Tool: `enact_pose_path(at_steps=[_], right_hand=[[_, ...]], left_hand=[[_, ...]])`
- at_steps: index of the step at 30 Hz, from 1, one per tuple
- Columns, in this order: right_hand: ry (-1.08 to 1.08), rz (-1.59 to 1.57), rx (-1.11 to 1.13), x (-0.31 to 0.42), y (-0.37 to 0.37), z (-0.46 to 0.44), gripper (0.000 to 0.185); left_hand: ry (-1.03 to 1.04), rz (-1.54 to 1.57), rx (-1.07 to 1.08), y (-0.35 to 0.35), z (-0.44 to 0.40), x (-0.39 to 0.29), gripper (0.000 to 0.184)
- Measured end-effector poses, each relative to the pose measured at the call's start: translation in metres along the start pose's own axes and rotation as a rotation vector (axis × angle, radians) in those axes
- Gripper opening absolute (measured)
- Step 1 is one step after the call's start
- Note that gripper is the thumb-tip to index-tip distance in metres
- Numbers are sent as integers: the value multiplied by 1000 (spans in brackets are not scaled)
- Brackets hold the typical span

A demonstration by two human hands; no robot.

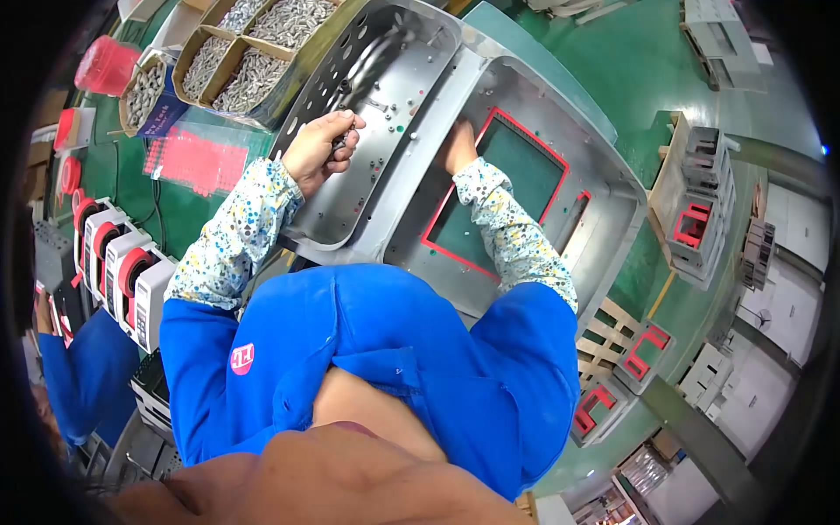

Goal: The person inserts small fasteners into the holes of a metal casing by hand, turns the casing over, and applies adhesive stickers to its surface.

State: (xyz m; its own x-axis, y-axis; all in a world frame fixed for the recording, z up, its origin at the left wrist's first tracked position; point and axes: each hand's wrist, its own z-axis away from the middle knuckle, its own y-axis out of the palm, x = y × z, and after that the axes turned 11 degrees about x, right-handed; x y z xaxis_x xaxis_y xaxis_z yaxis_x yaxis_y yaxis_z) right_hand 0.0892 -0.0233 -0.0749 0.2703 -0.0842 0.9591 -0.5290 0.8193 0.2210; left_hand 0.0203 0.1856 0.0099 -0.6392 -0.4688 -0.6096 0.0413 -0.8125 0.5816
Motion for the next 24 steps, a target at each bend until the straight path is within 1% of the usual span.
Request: enact_pose_path(at_steps=[2,4,5,6,8,9,12,14,16,17,20,21,22,24], right_hand=[[-195,660,16,-1,13,4,13],[-202,403,-15,-24,18,2,31],[-223,306,52,-29,21,-2,30],[-210,399,44,-31,23,2,26],[-342,1023,7,-24,23,-2,22],[-290,1041,-4,-19,22,-1,22],[-377,1081,-45,-30,20,-15,21],[-411,1052,-77,-25,28,-21,19],[-571,1005,-133,-21,32,-28,13],[-663,1128,-170,-16,35,-29,5],[-683,1189,-139,-13,35,-29,5],[-535,1011,-84,-15,38,-25,12],[-444,720,3,-31,32,-31,22],[-497,528,18,-38,30,-39,29]], left_hand=[[31,-29,22,-3,1,-2,17],[37,23,5,-6,0,0,16],[30,25,-13,-4,0,-1,17],[27,27,-33,-2,0,-1,17],[10,6,-24,-3,-1,0,18],[5,-1,-23,-2,-2,0,17],[-24,-48,-34,-1,-4,2,18],[-37,-83,-52,-3,-7,3,18],[-44,-97,-49,-7,-9,6,19],[-45,-101,-60,-7,-9,7,19],[-47,-105,-66,-7,-10,6,19],[-52,-115,-58,-6,-10,6,19],[-46,-111,-56,-6,-10,7,19],[-49,-122,-40,-6,-10,7,19]])
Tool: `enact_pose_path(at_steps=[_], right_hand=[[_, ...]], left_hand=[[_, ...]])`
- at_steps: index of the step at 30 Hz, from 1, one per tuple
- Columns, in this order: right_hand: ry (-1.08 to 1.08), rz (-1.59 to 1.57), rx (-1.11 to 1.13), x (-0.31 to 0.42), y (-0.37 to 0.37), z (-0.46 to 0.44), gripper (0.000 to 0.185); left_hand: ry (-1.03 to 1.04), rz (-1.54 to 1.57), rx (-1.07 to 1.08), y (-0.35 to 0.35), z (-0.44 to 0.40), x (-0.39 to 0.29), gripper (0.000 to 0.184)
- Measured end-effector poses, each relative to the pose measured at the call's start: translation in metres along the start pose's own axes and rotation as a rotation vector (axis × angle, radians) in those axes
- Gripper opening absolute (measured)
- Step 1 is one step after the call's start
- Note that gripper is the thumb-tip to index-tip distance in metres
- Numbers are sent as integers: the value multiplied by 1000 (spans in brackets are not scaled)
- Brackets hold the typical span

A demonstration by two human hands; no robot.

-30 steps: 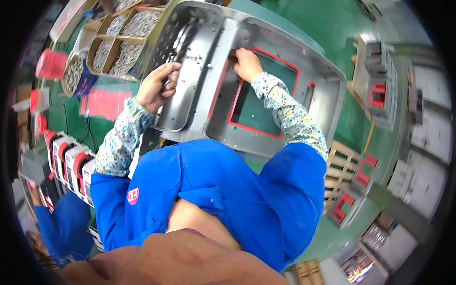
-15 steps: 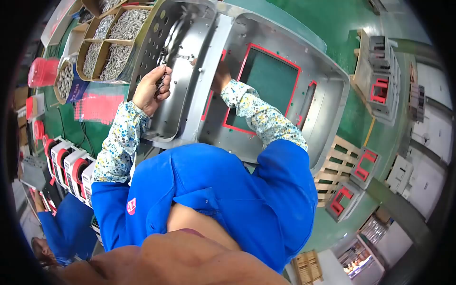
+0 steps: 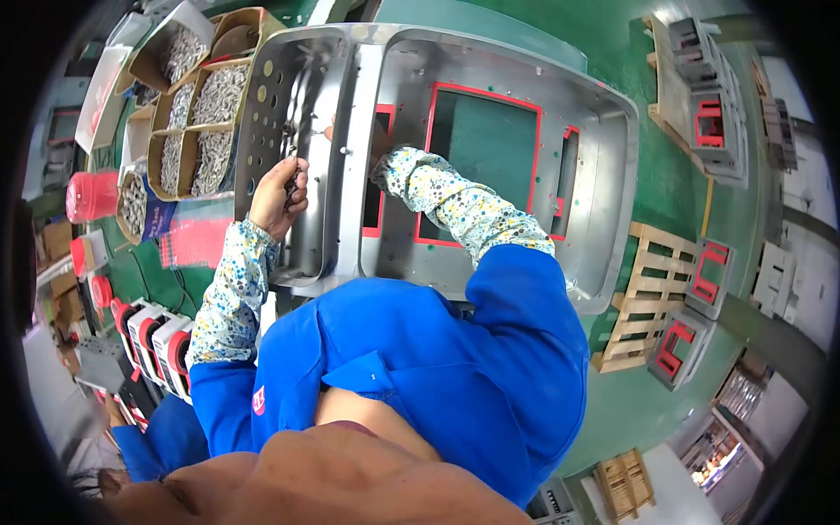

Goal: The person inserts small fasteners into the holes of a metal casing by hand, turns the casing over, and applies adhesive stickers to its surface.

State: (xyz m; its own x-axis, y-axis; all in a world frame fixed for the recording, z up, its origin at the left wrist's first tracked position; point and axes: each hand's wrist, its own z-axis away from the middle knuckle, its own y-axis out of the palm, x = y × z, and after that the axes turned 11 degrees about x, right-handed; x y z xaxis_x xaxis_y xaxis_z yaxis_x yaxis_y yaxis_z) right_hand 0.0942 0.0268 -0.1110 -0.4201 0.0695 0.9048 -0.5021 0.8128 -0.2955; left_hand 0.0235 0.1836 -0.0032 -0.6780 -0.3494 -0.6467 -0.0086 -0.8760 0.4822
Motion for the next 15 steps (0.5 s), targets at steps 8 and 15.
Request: enact_pose_path(at_steps=[8,15], right_hand=[[226,-966,-72,2,10,4,27],[-426,630,-1,24,-4,-1,19]], left_hand=[[-42,-71,-48,1,-4,4,18],[-102,-136,-21,5,-4,2,23]])
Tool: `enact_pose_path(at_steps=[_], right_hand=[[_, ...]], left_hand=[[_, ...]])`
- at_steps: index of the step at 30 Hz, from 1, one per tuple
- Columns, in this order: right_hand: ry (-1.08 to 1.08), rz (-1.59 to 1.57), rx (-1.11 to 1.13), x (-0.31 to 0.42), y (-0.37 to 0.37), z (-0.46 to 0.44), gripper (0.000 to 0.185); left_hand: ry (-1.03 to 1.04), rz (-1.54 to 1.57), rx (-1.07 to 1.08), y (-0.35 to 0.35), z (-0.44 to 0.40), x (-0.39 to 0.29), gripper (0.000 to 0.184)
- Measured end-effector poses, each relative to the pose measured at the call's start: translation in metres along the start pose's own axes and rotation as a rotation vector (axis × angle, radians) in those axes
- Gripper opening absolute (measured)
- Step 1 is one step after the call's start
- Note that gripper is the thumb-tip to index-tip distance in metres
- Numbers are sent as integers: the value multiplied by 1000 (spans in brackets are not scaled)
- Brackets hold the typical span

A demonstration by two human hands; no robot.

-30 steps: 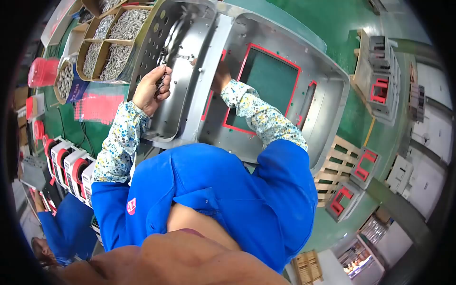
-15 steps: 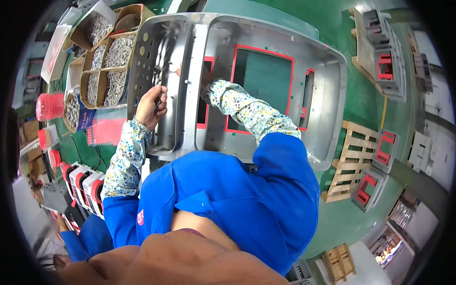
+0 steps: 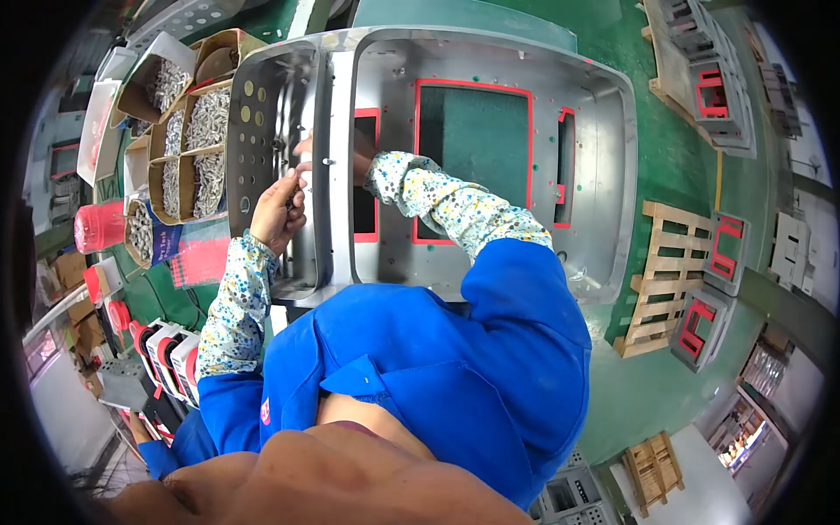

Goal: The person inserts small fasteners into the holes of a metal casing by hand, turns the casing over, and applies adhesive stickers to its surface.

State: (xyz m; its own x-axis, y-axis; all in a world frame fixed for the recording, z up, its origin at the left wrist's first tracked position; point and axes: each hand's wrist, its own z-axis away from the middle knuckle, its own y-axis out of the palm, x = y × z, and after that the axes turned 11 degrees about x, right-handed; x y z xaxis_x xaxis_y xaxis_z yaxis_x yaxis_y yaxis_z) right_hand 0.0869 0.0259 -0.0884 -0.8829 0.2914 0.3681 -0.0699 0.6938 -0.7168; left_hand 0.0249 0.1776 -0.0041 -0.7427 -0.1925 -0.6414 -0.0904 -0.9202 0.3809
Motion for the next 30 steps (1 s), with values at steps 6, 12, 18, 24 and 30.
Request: enact_pose_path(at_steps=[6,12,18,24,30], right_hand=[[527,-1274,345,23,-33,-12,29],[750,-1371,194,10,-28,2,20],[427,-72,235,-19,-18,43,14],[308,-5,248,-4,-15,18,13],[144,66,295,0,-19,10,13]], left_hand=[[-45,56,130,7,7,-4,30],[35,156,15,-2,2,-3,17],[162,306,-50,-9,7,-1,19],[179,259,-61,-8,6,0,12],[155,180,-86,-5,6,0,12]])
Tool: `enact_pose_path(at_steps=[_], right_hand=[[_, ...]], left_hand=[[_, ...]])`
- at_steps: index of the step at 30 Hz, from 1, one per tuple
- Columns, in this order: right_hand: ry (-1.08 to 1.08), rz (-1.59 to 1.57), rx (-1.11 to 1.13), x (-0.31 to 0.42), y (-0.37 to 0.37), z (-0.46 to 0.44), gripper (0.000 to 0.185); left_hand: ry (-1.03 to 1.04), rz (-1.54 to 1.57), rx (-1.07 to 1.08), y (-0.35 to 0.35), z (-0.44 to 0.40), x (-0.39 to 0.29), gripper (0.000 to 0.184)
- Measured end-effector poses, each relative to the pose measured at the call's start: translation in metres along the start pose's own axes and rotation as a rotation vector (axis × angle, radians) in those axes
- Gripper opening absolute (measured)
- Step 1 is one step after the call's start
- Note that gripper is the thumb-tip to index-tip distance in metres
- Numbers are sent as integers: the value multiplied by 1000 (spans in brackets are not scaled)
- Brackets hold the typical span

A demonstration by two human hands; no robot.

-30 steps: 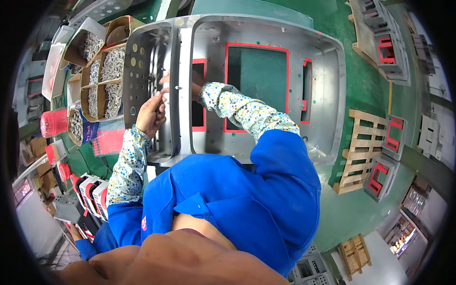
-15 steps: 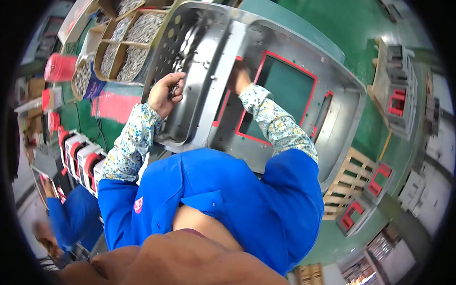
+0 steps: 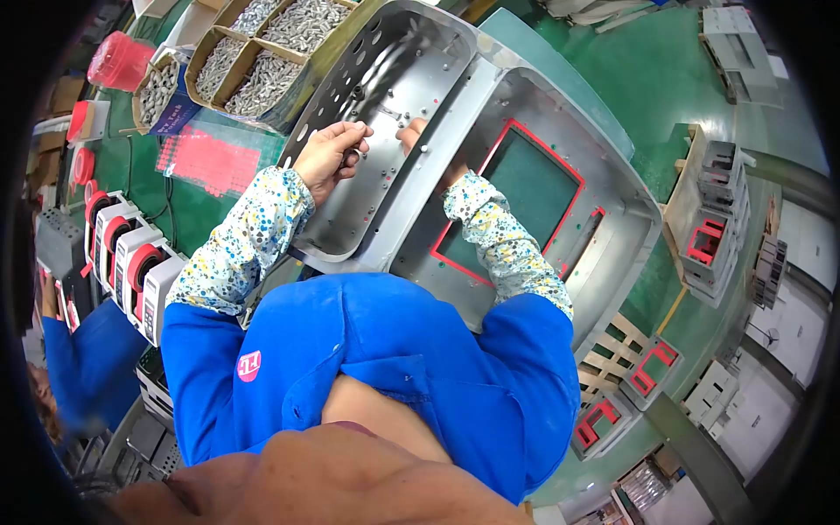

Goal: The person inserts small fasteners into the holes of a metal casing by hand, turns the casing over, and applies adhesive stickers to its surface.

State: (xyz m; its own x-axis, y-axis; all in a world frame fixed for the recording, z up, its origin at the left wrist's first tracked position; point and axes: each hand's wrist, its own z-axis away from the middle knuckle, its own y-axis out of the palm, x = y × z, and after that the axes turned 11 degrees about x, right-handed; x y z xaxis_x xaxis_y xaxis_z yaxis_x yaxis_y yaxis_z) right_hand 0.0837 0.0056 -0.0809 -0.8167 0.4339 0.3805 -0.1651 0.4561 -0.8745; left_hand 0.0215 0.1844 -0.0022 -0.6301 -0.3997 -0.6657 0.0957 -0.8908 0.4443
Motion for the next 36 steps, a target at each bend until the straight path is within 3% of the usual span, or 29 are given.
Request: enact_pose_path(at_steps=[10,13,15,17,19,20,23,24,26,29,31,36], right_hand=[[2,49,-38,-3,6,0,10],[132,35,39,1,4,-3,11],[118,-70,-69,10,-2,-11,14],[117,-185,-22,29,-13,-15,17],[404,-916,165,43,-13,-17,20],[503,-1123,161,43,-5,-14,20],[535,-1147,108,41,-1,-11,14],[535,-1148,110,39,-2,-8,14],[395,-615,175,29,-6,2,13],[253,-415,186,22,3,23,14],[283,-399,245,25,0,28,14],[77,-31,164,36,-4,18,8]], left_hand=[[7,-43,-42,-2,-7,8,14],[-78,-50,-13,1,-6,5,26],[-173,-104,-25,4,-4,1,36],[-177,-136,-49,6,-4,2,41],[-229,-221,-59,7,-3,2,42],[-228,-262,-49,5,-4,2,44],[-227,-172,-14,-2,-5,7,34],[-227,-171,-15,-3,-3,6,34],[-209,71,-126,-3,1,0,18],[-91,64,-134,-2,6,-2,12],[-109,40,-105,1,6,-2,13],[-110,40,-93,-1,4,-1,13]])
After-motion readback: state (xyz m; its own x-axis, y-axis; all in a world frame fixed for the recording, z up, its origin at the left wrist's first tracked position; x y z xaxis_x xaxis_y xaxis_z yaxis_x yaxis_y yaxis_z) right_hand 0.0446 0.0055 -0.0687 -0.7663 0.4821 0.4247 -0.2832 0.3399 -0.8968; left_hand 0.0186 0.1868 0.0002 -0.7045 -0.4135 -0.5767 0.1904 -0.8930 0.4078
